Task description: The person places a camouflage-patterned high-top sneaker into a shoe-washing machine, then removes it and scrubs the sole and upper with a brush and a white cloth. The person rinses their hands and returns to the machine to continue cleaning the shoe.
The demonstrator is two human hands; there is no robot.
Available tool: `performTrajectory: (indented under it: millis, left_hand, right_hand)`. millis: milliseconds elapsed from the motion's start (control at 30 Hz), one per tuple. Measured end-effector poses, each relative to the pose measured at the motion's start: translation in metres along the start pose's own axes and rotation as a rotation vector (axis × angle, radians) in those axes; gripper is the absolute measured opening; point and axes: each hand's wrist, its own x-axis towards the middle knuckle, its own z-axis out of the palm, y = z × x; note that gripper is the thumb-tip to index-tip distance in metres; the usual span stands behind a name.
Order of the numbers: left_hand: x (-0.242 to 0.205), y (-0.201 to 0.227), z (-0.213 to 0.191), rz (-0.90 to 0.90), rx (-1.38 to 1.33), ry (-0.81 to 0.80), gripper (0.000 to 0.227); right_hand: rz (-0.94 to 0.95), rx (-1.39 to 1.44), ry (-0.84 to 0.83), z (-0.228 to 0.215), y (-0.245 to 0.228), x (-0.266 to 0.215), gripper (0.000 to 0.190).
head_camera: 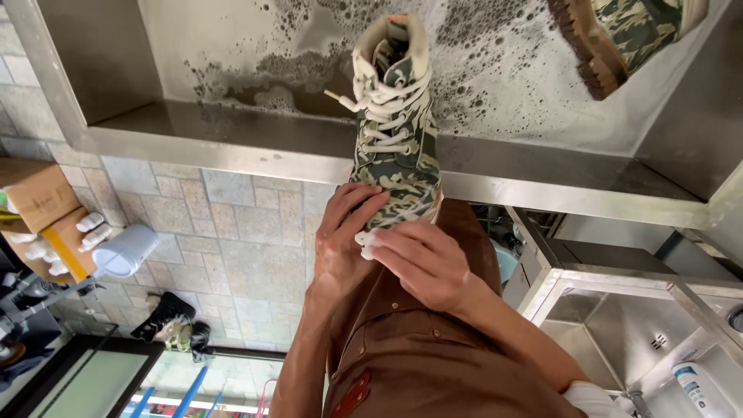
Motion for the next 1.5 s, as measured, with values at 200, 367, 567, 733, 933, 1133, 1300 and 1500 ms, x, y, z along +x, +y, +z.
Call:
performTrajectory:
  millis: [200, 367, 567, 733, 933, 1133, 1300, 1500]
  left_hand:
    - [-0.011, -0.007, 0.004, -0.044, -0.038, 0.009, 0.062]
    - [0.001, -0.012, -0.016, -0.107, -0.068, 0.040, 0.062]
    - [-0.007, -0.013, -0.023, -0.099, 0.051, -0.013, 0.074]
    - [-0.013, -0.033, -0.026, -0.155, 0.092, -0.058, 0.073]
    - [-0.010, -0.041, -0.037, -0.184, -0.045, -0.064, 0.064]
    - [-0.025, -0.056, -0.041, -0.208, -0.062, -0.009, 0.062]
    - [-0.042, -0.062, -0.040, -0.122, -0.287, 0.035, 0.071]
    - [-0.038, -0.006, -0.083, -0.203, 0.209, 0.016, 0.073]
  right_hand:
    - [0.150, -0.086, 0.024, 0.000, 0.052, -0.066, 0.017]
    - [0.262, -0.161, 0.058, -0.014, 0.070, -0.053, 0.018]
    - [0.146, 0.013, 0.026, 0.012, 0.012, 0.001, 0.018]
    - [0.125, 0.113, 0.048, 0.041, 0.048, -0.039, 0.016]
    - [0.231, -0.043, 0.134, 0.055, 0.114, -0.031, 0.033]
    - [0.533, 0.113, 0.272, 0.064, 0.149, -0.013, 0.022]
    - [1.152, 0.805, 0.257, 0.073, 0.168, -0.013, 0.012]
    - [1.013, 0.754, 0.267, 0.049, 0.115, -0.035, 0.016]
